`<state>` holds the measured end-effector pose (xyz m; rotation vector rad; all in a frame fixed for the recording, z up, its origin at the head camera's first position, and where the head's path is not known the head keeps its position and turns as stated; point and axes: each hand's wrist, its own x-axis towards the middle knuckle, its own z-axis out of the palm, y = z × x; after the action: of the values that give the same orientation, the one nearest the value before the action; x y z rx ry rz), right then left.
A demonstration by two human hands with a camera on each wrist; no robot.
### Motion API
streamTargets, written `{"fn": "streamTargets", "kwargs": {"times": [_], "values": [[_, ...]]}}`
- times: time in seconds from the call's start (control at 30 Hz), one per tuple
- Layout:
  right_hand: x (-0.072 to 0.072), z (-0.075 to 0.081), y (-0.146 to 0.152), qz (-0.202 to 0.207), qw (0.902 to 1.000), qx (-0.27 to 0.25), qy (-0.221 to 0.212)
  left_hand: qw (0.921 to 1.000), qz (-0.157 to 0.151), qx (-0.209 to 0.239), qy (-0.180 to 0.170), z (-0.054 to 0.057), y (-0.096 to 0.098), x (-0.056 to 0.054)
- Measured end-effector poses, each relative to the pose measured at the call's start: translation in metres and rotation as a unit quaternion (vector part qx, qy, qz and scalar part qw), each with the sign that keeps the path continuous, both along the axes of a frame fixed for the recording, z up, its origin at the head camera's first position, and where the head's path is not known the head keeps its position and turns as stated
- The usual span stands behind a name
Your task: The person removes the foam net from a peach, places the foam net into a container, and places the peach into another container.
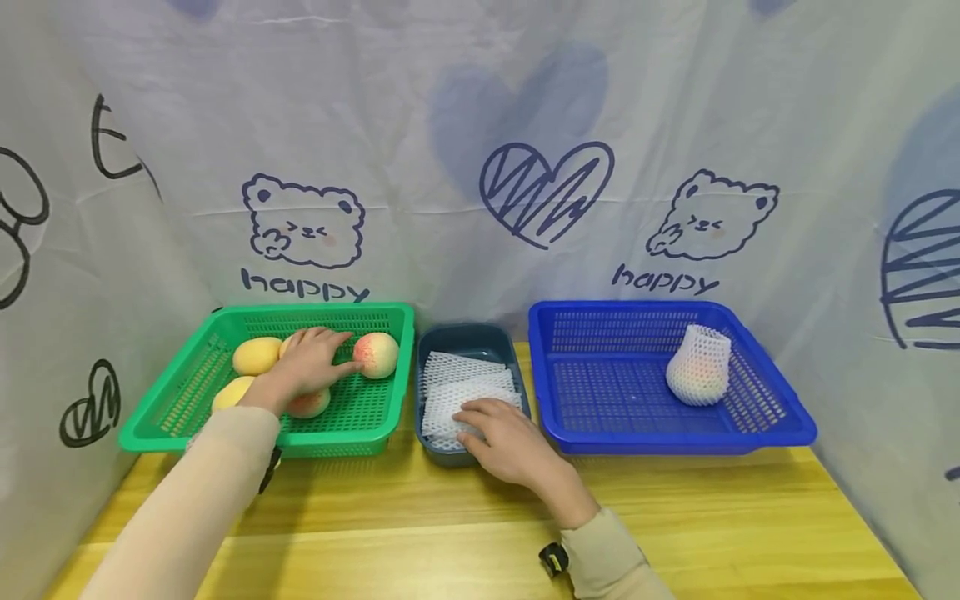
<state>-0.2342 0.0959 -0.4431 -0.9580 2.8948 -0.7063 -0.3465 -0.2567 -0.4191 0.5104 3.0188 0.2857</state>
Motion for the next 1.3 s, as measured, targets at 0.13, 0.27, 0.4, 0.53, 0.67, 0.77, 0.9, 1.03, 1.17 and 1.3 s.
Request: {"fn": "streamTargets", "kwargs": {"times": [0.13,0.27,0.4,0.53,0.67,0.77,0.9,1.03,1.17,1.3], "values": [[0.0,0.0,0.0,0.0,1.0,-0.002,-0.002,0.9998,-0.011,0.009,0.012,0.012,0.006,0.008],[-0.001,-0.001,-0.001,0.003,0.9999,-0.012,-0.001,0.999,-0.024,0.03,0.024,0.032,0.013,0.022],[-0.002,0.0,-0.001,0.001,0.9999,-0.013,0.002,0.9965,-0.036,0.059,0.046,0.05,0.02,0.041],[-0.001,0.0,-0.001,-0.002,0.9999,-0.011,0.0,0.9927,-0.036,0.084,0.079,0.059,0.027,0.068],[0.0,0.0,-0.001,-0.003,0.9998,-0.015,-0.01,0.9884,-0.03,0.1,0.11,0.058,0.03,0.102],[0.001,0.0,-0.002,-0.004,0.9998,-0.018,-0.012,0.985,-0.035,0.102,0.135,0.05,0.031,0.124],[0.001,-0.001,-0.002,-0.006,0.9998,-0.018,-0.011,0.9821,-0.041,0.083,0.164,0.034,0.032,0.147],[0.002,-0.001,-0.002,-0.006,0.9998,-0.018,-0.007,0.982,-0.042,0.059,0.174,0.017,0.035,0.16],[0.002,-0.001,-0.002,-0.003,0.9997,-0.023,-0.004,0.9853,-0.032,0.039,0.163,0.003,0.037,0.165],[0.003,0.001,-0.003,0.001,0.9992,-0.039,-0.008,0.9869,-0.016,0.018,0.16,-0.006,0.038,0.166]]}}
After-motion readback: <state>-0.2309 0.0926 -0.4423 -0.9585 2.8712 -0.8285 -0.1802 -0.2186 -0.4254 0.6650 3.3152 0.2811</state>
